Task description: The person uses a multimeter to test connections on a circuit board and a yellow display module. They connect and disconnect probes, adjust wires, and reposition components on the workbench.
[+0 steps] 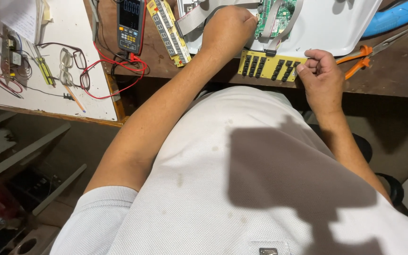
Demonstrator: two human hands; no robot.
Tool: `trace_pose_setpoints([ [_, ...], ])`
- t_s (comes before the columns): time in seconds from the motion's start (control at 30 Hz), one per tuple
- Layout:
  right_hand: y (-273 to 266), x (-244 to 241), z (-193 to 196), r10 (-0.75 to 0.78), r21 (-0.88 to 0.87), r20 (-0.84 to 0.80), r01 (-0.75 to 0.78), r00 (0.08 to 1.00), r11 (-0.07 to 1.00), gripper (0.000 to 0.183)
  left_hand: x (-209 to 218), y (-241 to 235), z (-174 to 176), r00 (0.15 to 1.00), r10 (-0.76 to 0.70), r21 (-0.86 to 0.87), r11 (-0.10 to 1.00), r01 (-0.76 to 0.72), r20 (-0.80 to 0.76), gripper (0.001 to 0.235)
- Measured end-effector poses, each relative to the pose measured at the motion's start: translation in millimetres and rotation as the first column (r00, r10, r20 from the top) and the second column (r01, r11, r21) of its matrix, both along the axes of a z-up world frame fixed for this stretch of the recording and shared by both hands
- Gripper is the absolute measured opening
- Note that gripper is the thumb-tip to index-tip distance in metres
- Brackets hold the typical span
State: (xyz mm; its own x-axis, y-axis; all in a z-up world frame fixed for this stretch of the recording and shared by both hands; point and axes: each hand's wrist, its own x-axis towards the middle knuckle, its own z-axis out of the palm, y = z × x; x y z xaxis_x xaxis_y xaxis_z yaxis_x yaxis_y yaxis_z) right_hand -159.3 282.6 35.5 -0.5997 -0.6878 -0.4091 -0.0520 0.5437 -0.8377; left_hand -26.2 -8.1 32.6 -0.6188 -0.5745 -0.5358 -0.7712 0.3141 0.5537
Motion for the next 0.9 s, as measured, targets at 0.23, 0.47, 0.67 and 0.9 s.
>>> trace_pose_setpoints([
  [0.23,-2,0,4,-0.001,0.011,0.013,0.001,1.0,1.0,0.03,0,1,-4,0.999,-0.037,-0.042,0.998,0.037,0.011,0.047],
  [0.47,-3,-1,4,0.001,0.023,0.014,-0.001,1.0,1.0,0.032,-7,0,-4,0.994,-0.058,-0.063,0.996,0.064,0.096,0.044],
  [0.67,-2,-1,1,0.0,0.026,0.001,0.0,1.0,1.0,0.031,-10,-1,-8,0.991,-0.071,-0.104,0.991,0.082,0.111,0.035],
  [0.9,-1,-2,-2,0.003,0.017,0.001,-0.003,1.0,1.0,0.031,-25,-6,-15,0.975,-0.09,-0.1,0.989,0.112,0.205,0.019],
])
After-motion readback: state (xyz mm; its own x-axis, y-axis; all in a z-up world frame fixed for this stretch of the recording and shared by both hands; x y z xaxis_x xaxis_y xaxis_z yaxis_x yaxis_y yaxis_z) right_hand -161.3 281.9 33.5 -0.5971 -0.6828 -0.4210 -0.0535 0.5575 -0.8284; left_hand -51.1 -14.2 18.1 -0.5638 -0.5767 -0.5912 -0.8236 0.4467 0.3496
